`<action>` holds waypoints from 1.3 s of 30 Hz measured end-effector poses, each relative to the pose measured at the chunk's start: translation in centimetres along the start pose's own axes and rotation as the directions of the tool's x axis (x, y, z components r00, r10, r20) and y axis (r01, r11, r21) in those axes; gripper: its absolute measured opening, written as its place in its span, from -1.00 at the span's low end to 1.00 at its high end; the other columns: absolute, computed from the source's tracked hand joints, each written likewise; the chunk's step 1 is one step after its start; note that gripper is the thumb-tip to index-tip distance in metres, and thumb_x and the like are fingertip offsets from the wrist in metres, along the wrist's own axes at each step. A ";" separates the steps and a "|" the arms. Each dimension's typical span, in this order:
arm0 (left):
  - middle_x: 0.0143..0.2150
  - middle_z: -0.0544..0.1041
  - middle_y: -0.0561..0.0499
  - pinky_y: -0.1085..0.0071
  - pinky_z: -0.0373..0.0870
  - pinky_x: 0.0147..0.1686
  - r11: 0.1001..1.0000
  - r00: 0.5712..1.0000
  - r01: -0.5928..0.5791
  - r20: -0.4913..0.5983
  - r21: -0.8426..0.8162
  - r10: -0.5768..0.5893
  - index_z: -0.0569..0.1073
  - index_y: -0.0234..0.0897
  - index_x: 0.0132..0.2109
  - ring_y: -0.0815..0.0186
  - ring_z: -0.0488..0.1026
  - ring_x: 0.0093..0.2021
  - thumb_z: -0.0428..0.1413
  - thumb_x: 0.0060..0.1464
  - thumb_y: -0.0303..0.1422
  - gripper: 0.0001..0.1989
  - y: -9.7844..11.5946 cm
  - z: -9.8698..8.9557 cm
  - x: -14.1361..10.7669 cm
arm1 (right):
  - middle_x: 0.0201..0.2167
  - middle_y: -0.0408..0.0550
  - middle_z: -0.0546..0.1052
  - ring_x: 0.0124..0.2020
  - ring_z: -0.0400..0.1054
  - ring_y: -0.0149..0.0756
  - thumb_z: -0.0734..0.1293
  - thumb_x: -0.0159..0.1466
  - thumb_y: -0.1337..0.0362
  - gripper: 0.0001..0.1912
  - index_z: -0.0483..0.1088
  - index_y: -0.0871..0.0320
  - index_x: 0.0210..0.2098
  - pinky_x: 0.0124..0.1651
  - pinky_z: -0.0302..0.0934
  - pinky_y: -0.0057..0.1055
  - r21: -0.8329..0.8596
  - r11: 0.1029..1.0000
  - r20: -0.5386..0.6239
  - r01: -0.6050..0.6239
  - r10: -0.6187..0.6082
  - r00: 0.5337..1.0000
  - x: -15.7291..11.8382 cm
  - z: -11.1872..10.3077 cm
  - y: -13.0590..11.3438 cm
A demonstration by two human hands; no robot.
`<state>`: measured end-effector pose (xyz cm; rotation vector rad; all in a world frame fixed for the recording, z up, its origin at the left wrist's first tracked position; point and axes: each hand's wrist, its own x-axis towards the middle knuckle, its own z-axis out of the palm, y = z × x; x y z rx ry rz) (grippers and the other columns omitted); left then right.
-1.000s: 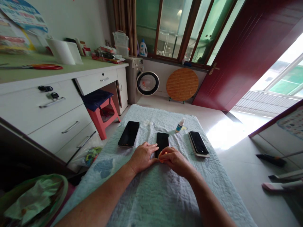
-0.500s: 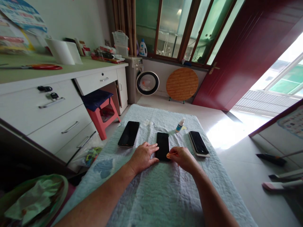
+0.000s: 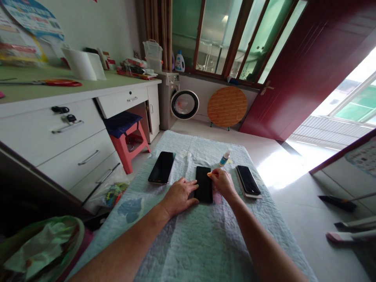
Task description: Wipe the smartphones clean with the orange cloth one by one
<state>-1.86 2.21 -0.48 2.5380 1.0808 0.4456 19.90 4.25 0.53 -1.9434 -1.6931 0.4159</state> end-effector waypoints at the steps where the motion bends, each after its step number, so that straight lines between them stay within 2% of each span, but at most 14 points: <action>1: 0.22 0.42 -0.09 0.18 0.33 0.05 1.000 1.000 -0.005 -0.001 0.003 0.005 0.44 -0.25 0.15 0.06 0.39 0.03 0.26 0.05 -0.16 -0.46 0.0 0.0 0.0 | -0.52 -0.11 0.51 -0.44 0.36 -0.32 0.30 0.20 0.28 -0.87 0.47 0.15 -0.40 -0.35 0.09 -0.47 0.001 1.000 -0.007 -0.003 0.003 1.000 0.6 0.3 0.1; 7: 0.20 0.44 -0.08 0.18 0.35 0.02 1.000 1.000 -0.009 -0.003 0.001 0.009 0.46 -0.26 0.14 0.07 0.39 -0.01 0.25 0.05 -0.15 -0.47 0.0 -0.1 0.0 | -0.44 -0.05 0.54 -0.37 0.36 -0.32 0.28 0.19 0.36 -0.88 0.47 0.18 -0.38 -0.29 0.11 -0.47 -0.033 0.999 -0.065 -0.015 0.013 0.998 3.6 1.4 0.2; 13: 0.20 0.44 -0.08 0.17 0.35 0.04 0.999 1.000 0.027 -0.013 -0.024 -0.028 0.46 -0.24 0.14 0.06 0.39 0.02 0.25 0.05 -0.17 -0.48 0.4 -0.3 -0.1 | -0.39 -0.04 0.55 -0.32 0.37 -0.32 0.26 0.21 0.35 -0.85 0.48 0.18 -0.34 -0.23 0.15 -0.46 -0.035 0.999 -0.048 0.027 -0.029 0.998 3.5 1.5 -0.1; 18: 0.20 0.45 -0.06 0.17 0.35 0.04 0.999 0.999 0.041 -0.018 -0.027 -0.041 0.45 -0.23 0.14 0.06 0.38 0.03 0.24 0.06 -0.14 -0.48 0.4 -0.2 -0.1 | -0.46 -0.05 0.51 -0.39 0.37 -0.31 0.27 0.23 0.24 -0.82 0.47 0.19 -0.36 -0.30 0.16 -0.45 -0.009 1.000 -0.013 0.024 -0.025 1.000 1.4 0.8 -0.1; 24: 0.22 0.42 -0.08 0.17 0.35 0.03 0.999 0.999 0.044 -0.013 -0.012 -0.044 0.44 -0.23 0.15 0.05 0.40 0.03 0.24 0.06 -0.11 -0.46 0.5 -0.2 -0.2 | -0.57 -0.14 0.47 -0.50 0.37 -0.34 0.27 0.24 0.15 -0.79 0.44 0.14 -0.39 -0.42 0.14 -0.46 0.041 0.999 0.107 -0.029 0.025 0.994 -2.4 -0.9 -0.9; 30: 0.21 0.43 -0.07 0.18 0.34 0.06 0.999 0.999 0.045 -0.029 0.000 -0.045 0.44 -0.27 0.16 0.07 0.39 0.03 0.25 0.06 -0.20 -0.47 0.6 0.1 -0.2 | -0.58 -0.16 0.46 -0.57 0.35 -0.37 0.25 0.25 0.11 -0.76 0.39 0.14 -0.40 -0.54 0.14 -0.51 0.125 0.988 0.225 -0.093 0.063 0.972 -6.2 -1.6 -1.1; 37: 0.21 0.43 -0.06 0.19 0.34 0.06 0.999 0.999 0.042 -0.031 0.015 -0.041 0.45 -0.24 0.14 0.07 0.40 0.03 0.25 0.05 -0.19 -0.49 0.7 0.0 -0.2 | -0.50 -0.11 0.47 -0.50 0.33 -0.38 0.24 0.26 0.19 -0.79 0.36 0.14 -0.45 -0.48 0.13 -0.51 0.038 0.999 0.187 0.027 -0.034 0.982 -9.3 -1.6 -0.7; 39: 0.21 0.43 -0.08 0.19 0.34 0.06 0.999 0.999 0.043 -0.028 0.012 -0.042 0.45 -0.26 0.14 0.07 0.40 0.04 0.26 0.05 -0.20 -0.48 0.7 0.0 -0.2 | -0.50 -0.11 0.46 -0.49 0.31 -0.37 0.26 0.25 0.23 -0.81 0.36 0.14 -0.46 -0.46 0.11 -0.50 0.017 0.999 0.214 0.047 -0.050 0.976 -9.8 -2.0 -1.1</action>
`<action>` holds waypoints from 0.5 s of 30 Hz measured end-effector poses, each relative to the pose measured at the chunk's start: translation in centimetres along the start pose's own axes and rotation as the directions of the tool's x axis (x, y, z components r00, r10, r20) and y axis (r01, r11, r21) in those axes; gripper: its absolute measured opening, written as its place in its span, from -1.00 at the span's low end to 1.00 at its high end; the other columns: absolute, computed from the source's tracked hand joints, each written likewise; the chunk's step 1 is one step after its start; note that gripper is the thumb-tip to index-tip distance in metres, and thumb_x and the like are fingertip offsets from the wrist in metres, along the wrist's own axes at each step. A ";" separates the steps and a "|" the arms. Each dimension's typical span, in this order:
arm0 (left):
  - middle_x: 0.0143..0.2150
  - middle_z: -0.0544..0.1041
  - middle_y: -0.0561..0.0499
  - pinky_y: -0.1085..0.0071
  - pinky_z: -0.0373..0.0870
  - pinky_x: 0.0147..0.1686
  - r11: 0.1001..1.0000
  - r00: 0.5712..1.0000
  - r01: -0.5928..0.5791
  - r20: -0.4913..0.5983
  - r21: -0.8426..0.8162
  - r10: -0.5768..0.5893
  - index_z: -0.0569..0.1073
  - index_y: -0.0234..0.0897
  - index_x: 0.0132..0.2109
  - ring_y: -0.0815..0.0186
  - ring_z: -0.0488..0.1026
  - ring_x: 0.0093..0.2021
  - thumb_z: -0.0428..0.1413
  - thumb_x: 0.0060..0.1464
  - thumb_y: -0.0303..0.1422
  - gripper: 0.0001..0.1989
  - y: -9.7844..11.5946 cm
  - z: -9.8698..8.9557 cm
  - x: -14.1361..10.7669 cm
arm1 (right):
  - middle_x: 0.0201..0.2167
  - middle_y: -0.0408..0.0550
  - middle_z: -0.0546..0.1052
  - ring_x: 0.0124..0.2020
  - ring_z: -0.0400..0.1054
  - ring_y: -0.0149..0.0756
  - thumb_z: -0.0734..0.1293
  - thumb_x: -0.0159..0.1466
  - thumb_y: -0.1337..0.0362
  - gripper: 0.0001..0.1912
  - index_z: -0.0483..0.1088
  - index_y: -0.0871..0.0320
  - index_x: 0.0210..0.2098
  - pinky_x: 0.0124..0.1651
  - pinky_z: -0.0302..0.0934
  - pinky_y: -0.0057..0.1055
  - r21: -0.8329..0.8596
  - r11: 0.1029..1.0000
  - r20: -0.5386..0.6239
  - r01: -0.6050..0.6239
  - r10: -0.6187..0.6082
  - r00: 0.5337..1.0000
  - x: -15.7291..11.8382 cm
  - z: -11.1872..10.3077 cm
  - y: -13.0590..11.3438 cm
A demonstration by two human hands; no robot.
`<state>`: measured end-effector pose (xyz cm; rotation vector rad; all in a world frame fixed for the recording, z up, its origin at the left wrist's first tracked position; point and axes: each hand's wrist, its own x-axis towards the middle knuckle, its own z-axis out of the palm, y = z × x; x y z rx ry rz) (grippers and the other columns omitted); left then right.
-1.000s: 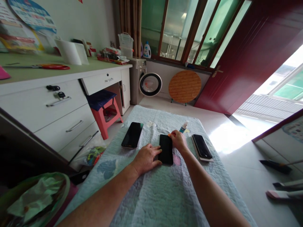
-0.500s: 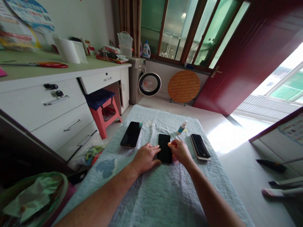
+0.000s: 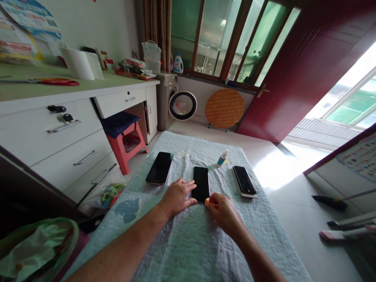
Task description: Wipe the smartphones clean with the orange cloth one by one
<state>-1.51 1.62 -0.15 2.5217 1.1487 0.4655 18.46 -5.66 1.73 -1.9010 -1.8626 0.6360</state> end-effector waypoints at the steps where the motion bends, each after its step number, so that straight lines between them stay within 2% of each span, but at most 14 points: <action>1: 0.21 0.43 -0.09 0.19 0.34 0.06 1.000 1.000 -0.001 -0.001 -0.003 0.001 0.44 -0.27 0.14 0.07 0.40 0.04 0.26 0.04 -0.21 -0.47 0.0 0.0 0.0 | -0.51 -0.12 0.46 -0.48 0.31 -0.37 0.27 0.24 0.25 -0.83 0.37 0.14 -0.47 -0.44 0.10 -0.50 -0.007 1.000 0.023 0.012 -0.012 1.000 -0.2 -0.2 -0.3; 5: 0.21 0.43 -0.09 0.17 0.32 0.09 1.000 1.000 -0.008 -0.002 -0.014 0.008 0.45 -0.23 0.14 0.07 0.39 0.07 0.26 0.05 -0.22 -0.50 0.0 0.0 0.0 | -0.45 -0.13 0.46 -0.40 0.33 -0.38 0.28 0.23 0.35 -0.87 0.42 0.14 -0.45 -0.33 0.12 -0.49 0.009 0.989 0.023 0.149 -0.149 0.989 0.1 -0.8 -1.5; 10: 0.18 0.45 -0.11 0.15 0.31 0.13 1.000 1.000 -0.021 0.016 -0.010 0.021 0.50 -0.23 0.07 0.05 0.38 0.12 0.24 0.09 -0.21 -0.59 0.0 -0.1 0.0 | -0.32 -0.09 0.46 -0.28 0.34 -0.38 0.24 0.26 0.44 -0.80 0.49 0.13 -0.36 -0.16 0.16 -0.49 0.012 0.944 0.004 0.331 -0.331 0.944 2.3 -0.1 -1.5; 15: 0.14 0.49 -0.10 0.16 0.34 0.10 0.999 0.999 -0.040 0.012 -0.011 0.040 0.51 -0.22 0.06 0.04 0.41 0.08 0.23 0.10 -0.18 -0.60 0.1 -0.3 -0.1 | -0.30 -0.06 0.47 -0.20 0.34 -0.32 0.23 0.26 0.44 -0.79 0.51 0.13 -0.33 -0.06 0.17 -0.42 -0.067 0.941 -0.040 0.332 -0.335 0.941 6.2 0.4 -0.1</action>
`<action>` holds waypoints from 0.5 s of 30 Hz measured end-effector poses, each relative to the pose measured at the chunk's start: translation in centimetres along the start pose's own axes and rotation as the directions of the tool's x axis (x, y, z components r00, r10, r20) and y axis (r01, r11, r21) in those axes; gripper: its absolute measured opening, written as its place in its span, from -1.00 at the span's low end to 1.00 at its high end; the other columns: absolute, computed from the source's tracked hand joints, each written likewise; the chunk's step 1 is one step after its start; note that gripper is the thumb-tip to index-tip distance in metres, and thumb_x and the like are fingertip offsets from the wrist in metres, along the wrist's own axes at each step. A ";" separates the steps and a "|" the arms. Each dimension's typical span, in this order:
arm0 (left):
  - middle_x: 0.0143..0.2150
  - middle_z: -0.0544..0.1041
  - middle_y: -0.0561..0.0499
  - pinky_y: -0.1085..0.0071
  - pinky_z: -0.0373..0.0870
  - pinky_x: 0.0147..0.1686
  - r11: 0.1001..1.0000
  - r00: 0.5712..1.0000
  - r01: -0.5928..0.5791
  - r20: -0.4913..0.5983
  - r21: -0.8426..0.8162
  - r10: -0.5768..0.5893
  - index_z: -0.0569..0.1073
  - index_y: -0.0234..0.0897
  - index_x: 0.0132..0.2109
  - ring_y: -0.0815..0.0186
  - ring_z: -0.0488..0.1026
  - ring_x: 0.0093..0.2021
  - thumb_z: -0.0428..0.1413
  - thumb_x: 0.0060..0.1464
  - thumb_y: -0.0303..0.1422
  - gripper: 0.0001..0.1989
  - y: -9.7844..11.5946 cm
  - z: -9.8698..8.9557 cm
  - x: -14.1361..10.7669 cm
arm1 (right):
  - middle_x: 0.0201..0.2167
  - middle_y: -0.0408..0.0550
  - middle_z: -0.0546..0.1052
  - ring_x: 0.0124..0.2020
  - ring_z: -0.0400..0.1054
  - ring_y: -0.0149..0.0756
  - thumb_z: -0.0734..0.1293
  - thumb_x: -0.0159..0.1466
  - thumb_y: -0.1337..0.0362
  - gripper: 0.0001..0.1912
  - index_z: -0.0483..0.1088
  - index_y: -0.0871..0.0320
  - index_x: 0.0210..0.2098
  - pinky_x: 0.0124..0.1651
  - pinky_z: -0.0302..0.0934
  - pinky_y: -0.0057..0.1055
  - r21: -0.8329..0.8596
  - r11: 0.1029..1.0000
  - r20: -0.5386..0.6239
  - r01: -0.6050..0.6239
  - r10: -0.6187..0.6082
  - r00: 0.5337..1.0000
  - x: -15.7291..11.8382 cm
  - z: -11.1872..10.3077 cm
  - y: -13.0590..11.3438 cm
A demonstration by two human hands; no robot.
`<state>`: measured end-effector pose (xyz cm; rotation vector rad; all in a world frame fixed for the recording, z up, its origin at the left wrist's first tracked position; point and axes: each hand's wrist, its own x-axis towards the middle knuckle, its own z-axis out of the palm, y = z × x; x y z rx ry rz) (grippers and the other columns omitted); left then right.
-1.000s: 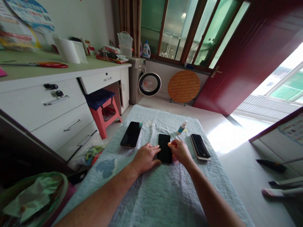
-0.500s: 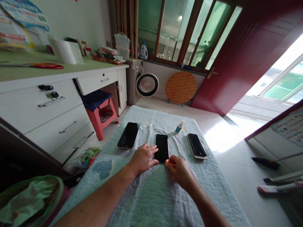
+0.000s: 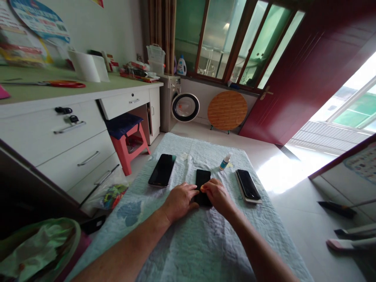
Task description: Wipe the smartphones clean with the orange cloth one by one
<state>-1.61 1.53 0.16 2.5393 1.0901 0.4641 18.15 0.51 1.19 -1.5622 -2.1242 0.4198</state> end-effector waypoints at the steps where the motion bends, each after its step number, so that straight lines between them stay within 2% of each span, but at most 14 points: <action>1: 0.13 0.49 -0.10 0.16 0.35 0.10 1.000 1.000 -0.001 -0.001 0.002 0.001 0.51 -0.22 0.06 0.04 0.41 0.08 0.23 0.09 -0.18 -0.60 0.0 0.0 0.0 | -0.29 -0.06 0.48 -0.19 0.34 -0.31 0.24 0.25 0.44 -0.79 0.52 0.14 -0.32 -0.04 0.17 -0.42 -0.013 1.000 -0.015 -0.011 0.011 1.000 0.7 0.0 0.5; 7: 0.12 0.50 -0.10 0.17 0.35 0.09 1.000 1.000 0.000 0.002 0.018 0.000 0.51 -0.23 0.07 0.05 0.42 0.06 0.25 0.07 -0.21 -0.58 -0.1 0.1 0.1 | -0.27 -0.04 0.51 -0.17 0.35 -0.30 0.22 0.26 0.43 -0.77 0.52 0.16 -0.29 -0.01 0.12 -0.43 -0.127 0.986 -0.085 -0.104 0.093 0.992 4.9 0.2 3.0; 11: 0.11 0.51 -0.09 0.19 0.35 0.08 1.000 1.000 -0.001 -0.005 0.006 0.001 0.51 -0.24 0.07 0.06 0.42 0.05 0.27 0.05 -0.22 -0.57 -0.1 0.1 0.1 | -0.23 0.02 0.53 -0.14 0.36 -0.28 0.19 0.28 0.42 -0.76 0.50 0.20 -0.24 0.01 0.08 -0.44 -0.224 0.961 -0.077 -0.164 0.151 0.986 6.6 0.3 4.0; 15: 0.12 0.50 -0.08 0.19 0.35 0.08 1.000 1.000 0.004 0.001 -0.006 -0.004 0.51 -0.24 0.06 0.05 0.42 0.05 0.29 0.04 -0.23 -0.56 -0.2 -0.1 0.1 | -0.25 0.04 0.55 -0.19 0.38 -0.28 0.17 0.27 0.45 -0.75 0.48 0.22 -0.22 -0.08 0.09 -0.45 -0.248 0.952 -0.044 -0.181 0.176 0.983 7.5 0.2 4.5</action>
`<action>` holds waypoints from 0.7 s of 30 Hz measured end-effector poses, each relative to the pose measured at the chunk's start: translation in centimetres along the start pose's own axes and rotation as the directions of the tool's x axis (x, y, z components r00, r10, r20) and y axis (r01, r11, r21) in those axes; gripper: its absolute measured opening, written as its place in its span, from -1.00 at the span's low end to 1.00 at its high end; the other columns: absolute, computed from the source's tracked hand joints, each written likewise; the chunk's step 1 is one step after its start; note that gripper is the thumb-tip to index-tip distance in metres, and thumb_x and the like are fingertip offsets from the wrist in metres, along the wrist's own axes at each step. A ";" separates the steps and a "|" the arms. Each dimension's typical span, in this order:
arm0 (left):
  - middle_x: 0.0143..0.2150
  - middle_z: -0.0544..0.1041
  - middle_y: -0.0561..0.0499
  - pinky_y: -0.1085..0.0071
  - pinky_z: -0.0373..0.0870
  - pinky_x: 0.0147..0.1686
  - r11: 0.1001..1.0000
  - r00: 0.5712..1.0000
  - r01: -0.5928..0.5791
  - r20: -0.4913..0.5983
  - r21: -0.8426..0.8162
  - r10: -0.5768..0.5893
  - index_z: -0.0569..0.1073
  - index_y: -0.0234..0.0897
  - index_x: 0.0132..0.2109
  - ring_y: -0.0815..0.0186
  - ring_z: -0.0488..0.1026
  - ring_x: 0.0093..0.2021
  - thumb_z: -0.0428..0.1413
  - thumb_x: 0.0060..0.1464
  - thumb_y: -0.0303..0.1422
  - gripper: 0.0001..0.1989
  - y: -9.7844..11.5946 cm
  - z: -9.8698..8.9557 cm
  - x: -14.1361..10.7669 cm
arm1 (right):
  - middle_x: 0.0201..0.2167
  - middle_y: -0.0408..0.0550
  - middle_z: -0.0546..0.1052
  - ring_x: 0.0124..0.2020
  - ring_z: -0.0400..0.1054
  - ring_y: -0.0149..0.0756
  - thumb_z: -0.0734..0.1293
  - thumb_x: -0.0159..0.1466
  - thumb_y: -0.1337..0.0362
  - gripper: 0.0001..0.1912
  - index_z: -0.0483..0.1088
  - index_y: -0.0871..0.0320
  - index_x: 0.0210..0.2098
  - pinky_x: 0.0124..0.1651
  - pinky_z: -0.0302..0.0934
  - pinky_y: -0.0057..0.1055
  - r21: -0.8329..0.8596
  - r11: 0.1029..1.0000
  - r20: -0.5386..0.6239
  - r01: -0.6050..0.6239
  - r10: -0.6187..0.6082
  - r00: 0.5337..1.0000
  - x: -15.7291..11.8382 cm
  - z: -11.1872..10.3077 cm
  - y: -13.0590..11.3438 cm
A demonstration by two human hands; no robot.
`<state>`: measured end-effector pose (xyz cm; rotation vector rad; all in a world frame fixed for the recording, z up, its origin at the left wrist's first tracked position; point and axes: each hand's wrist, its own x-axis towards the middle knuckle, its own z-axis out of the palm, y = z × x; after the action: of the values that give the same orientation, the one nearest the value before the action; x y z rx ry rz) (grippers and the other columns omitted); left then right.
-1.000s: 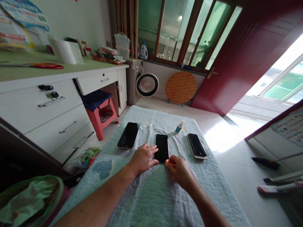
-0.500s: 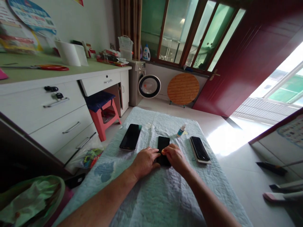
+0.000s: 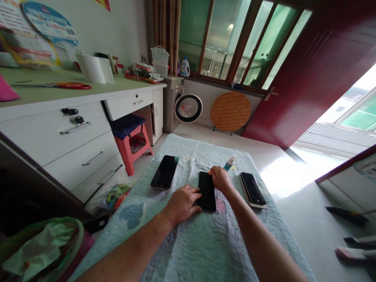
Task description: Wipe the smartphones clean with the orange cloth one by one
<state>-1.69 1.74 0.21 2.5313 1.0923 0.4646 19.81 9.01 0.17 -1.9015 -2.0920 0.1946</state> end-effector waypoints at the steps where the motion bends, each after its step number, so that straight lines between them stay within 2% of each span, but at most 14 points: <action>1: 0.12 0.50 -0.09 0.19 0.35 0.08 1.000 1.000 0.001 0.004 -0.002 -0.001 0.51 -0.24 0.06 0.05 0.42 0.05 0.29 0.03 -0.23 -0.56 0.0 0.0 0.0 | -0.26 0.03 0.56 -0.20 0.38 -0.28 0.17 0.27 0.45 -0.75 0.48 0.22 -0.22 -0.10 0.09 -0.45 -0.005 1.000 0.012 0.001 -0.001 1.000 0.2 -0.1 0.0; 7: 0.13 0.50 -0.09 0.17 0.35 0.08 1.000 1.000 0.002 0.029 -0.005 -0.002 0.52 -0.23 0.06 0.04 0.43 0.05 0.26 0.06 -0.16 -0.55 -0.1 -0.1 0.2 | -0.24 0.05 0.58 -0.19 0.39 -0.22 0.18 0.27 0.43 -0.73 0.46 0.20 -0.13 -0.14 0.10 -0.42 -0.020 0.999 0.080 0.034 -0.032 0.996 1.4 -0.5 -1.5; 14: 0.16 0.48 -0.10 0.19 0.34 0.08 1.000 0.999 0.007 0.045 -0.005 -0.006 0.51 -0.26 0.09 0.04 0.42 0.06 0.23 0.08 -0.13 -0.53 0.0 -0.4 0.2 | -0.16 0.03 0.57 -0.15 0.38 -0.24 0.17 0.25 0.48 -0.69 0.43 0.21 -0.09 -0.05 0.07 -0.42 -0.013 0.992 0.135 0.127 -0.124 0.983 2.4 0.4 -3.5; 18: 0.16 0.48 -0.10 0.19 0.34 0.08 1.000 0.999 0.001 0.033 -0.010 -0.001 0.50 -0.26 0.09 0.04 0.42 0.07 0.21 0.09 -0.11 -0.53 0.0 -0.4 0.2 | -0.12 -0.02 0.56 -0.11 0.36 -0.29 0.18 0.25 0.46 -0.71 0.43 0.19 -0.10 0.01 0.04 -0.46 0.005 0.985 0.149 0.171 -0.170 0.974 2.6 0.7 -3.7; 21: 0.15 0.48 -0.10 0.18 0.34 0.08 1.000 0.999 0.010 0.031 -0.010 -0.010 0.51 -0.24 0.09 0.04 0.42 0.08 0.22 0.09 -0.11 -0.53 0.1 -0.4 0.1 | -0.16 -0.05 0.56 -0.13 0.35 -0.30 0.19 0.27 0.43 -0.74 0.44 0.17 -0.11 -0.02 0.05 -0.47 0.005 0.986 0.148 0.166 -0.165 0.975 2.4 0.5 -3.2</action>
<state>-1.72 1.85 0.67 2.5149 1.0881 0.4258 16.42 11.06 1.01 -1.7544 -2.3387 0.2989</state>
